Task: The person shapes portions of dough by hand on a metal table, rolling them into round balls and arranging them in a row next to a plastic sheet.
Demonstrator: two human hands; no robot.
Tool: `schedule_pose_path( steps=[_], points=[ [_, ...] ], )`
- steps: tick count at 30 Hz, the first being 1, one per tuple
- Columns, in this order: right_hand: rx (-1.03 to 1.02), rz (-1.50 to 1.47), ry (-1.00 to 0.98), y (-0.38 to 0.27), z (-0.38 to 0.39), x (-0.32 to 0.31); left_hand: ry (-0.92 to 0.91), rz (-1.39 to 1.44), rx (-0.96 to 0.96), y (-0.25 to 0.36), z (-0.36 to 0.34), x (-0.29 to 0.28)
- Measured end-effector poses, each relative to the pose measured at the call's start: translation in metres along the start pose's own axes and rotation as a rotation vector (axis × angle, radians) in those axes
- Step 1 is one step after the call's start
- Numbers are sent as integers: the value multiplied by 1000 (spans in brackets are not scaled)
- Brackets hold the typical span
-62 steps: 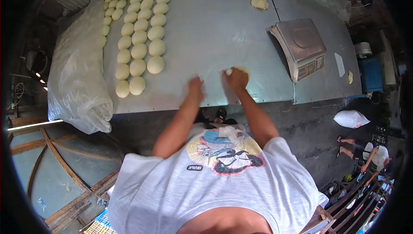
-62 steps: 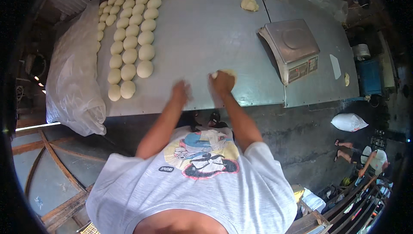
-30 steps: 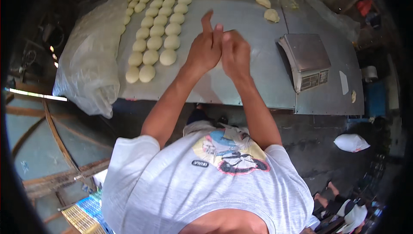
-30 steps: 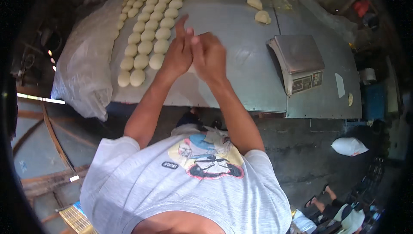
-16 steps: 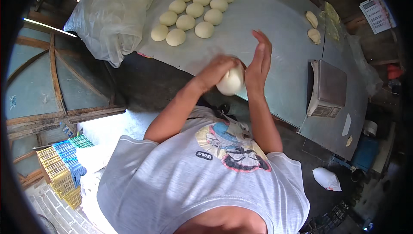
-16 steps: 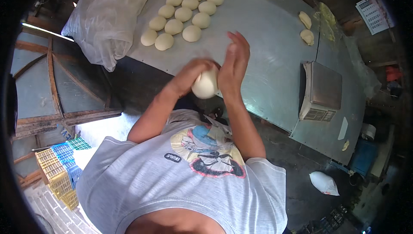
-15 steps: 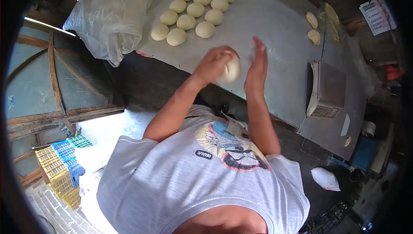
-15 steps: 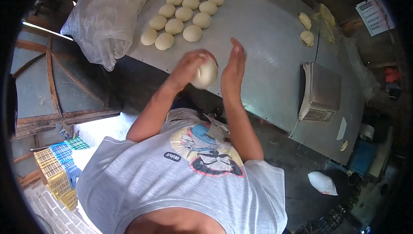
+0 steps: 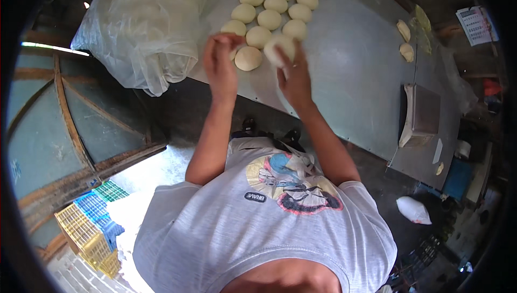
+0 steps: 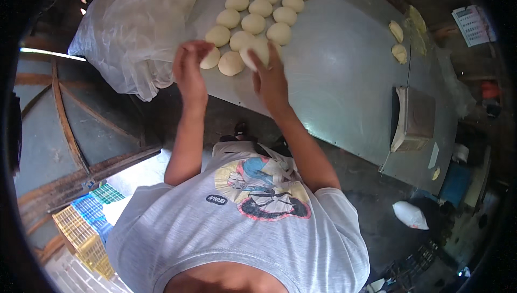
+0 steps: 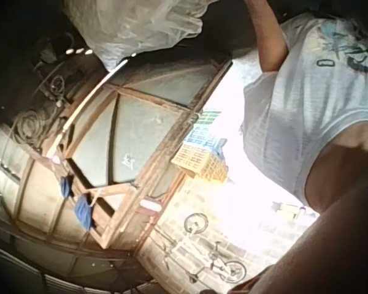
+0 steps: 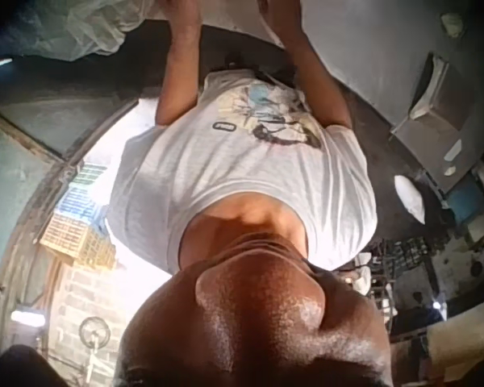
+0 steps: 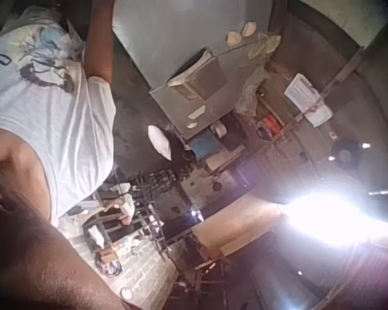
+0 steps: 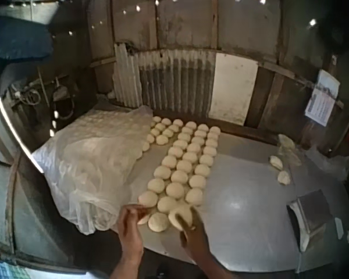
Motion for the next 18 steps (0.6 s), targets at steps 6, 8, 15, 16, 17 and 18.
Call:
schedule_pose_path(
  steps=[6, 8, 15, 16, 17, 18],
  points=[
    [402, 35, -369, 120, 139, 70, -516, -953, 277, -125, 51, 40],
    [482, -259, -149, 161, 134, 27, -645, -990, 239, -162, 68, 61],
    [779, -763, 29, 341, 86, -138, -895, -1192, 242, -218, 92, 105],
    [815, -770, 97, 379, 84, -163, -896, -1211, 225, -214, 91, 109],
    [791, -800, 190, 423, 74, -190, -858, -1222, 227, -206, 88, 117],
    [948, -660, 211, 480, 69, -211, -821, -1226, 225, -198, 86, 125]
  ],
)
Point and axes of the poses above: each hand's wrist, its own z-axis away from the middle knuckle, its own x-axis out of the palm, y = z × x, the point moved 7 cm from there along -z, towards the middle knuckle, and after that the axes turned 2 degrees about -z, right-handed, at the moved point
